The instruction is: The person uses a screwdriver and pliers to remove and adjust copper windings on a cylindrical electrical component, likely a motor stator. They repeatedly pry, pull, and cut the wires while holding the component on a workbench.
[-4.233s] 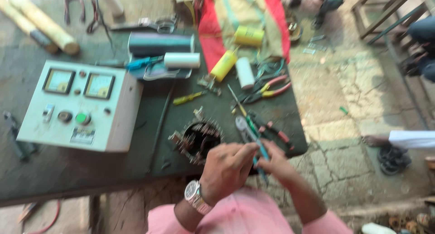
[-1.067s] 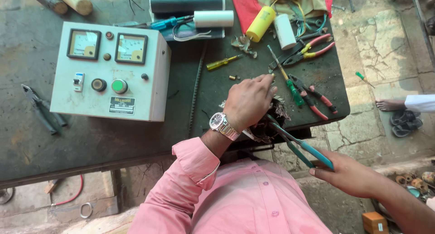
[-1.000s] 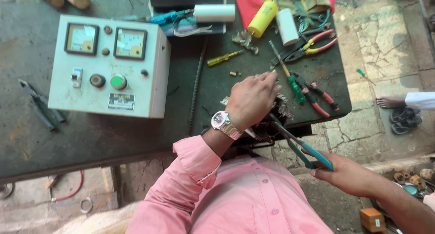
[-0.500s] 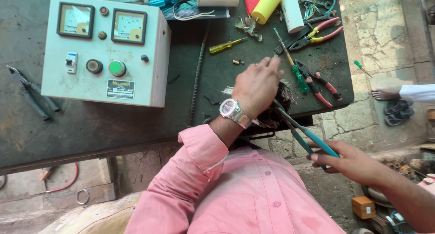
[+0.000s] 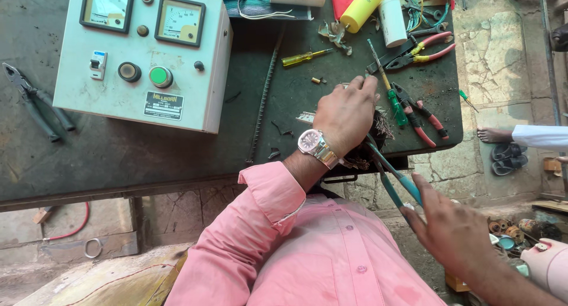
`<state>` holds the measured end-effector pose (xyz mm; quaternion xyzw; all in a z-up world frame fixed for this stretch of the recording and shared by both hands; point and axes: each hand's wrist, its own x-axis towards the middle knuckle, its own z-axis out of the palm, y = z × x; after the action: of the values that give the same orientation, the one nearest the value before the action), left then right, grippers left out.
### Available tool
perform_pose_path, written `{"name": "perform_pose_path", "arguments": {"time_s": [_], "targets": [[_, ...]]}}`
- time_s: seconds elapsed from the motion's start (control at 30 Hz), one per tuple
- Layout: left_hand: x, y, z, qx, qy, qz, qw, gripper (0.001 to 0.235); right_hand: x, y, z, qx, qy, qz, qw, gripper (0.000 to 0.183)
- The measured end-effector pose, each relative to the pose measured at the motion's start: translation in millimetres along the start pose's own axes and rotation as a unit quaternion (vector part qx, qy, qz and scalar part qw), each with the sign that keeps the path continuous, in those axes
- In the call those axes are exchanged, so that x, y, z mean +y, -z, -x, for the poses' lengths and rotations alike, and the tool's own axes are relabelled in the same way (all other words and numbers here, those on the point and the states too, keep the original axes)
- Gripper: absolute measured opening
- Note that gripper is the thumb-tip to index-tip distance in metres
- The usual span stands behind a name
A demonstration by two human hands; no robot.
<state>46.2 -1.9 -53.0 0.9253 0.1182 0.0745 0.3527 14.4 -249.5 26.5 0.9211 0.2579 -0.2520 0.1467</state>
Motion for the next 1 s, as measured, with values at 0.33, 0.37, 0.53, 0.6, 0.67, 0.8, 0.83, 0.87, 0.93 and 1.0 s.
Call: {"name": "perform_pose_path", "arguments": {"time_s": [0.33,0.37,0.53,0.6,0.67,0.8,0.83,0.87,0.93,1.0], "targets": [[3,8,2,-0.001,-0.043,0.008,0.999,0.024,27,-42,-25,-0.221,-0.067,-0.326,0.917,0.058],[3,9,2,-0.010,-0.041,0.009,0.999,0.024,31,-50,-27,-0.227,-0.061,-0.374,0.897,0.066],[-5,12,1,-0.004,-0.050,0.017,0.999,0.024,37,-72,-34,-0.239,-0.019,-0.420,0.875,0.037],[-6,10,-3,-0.005,-0.053,0.020,0.998,0.025,35,-68,-38,-0.253,-0.037,-0.439,0.861,0.033],[-9,7,-6,-0.008,-0.052,0.026,0.998,0.026,34,-58,-40,-0.261,-0.066,-0.467,0.842,0.028],[-25,14,-17,-0.037,-0.029,0.047,0.998,0.028,32,-35,-46,-0.280,-0.086,-0.413,0.862,0.034],[-28,16,-20,-0.040,-0.023,0.045,0.998,0.029,30,-30,-46,-0.279,-0.081,-0.405,0.867,0.038],[-31,18,-20,-0.042,-0.012,0.042,0.998,0.030,28,-26,-47,-0.281,-0.073,-0.394,0.872,0.042],[-33,20,-23,-0.039,-0.010,0.052,0.998,0.032,23,-22,-45,-0.280,-0.091,-0.423,0.857,0.037],[-32,19,-24,-0.045,-0.007,0.052,0.998,0.033,19,-25,-42,-0.280,-0.100,-0.444,0.845,0.036]]}}
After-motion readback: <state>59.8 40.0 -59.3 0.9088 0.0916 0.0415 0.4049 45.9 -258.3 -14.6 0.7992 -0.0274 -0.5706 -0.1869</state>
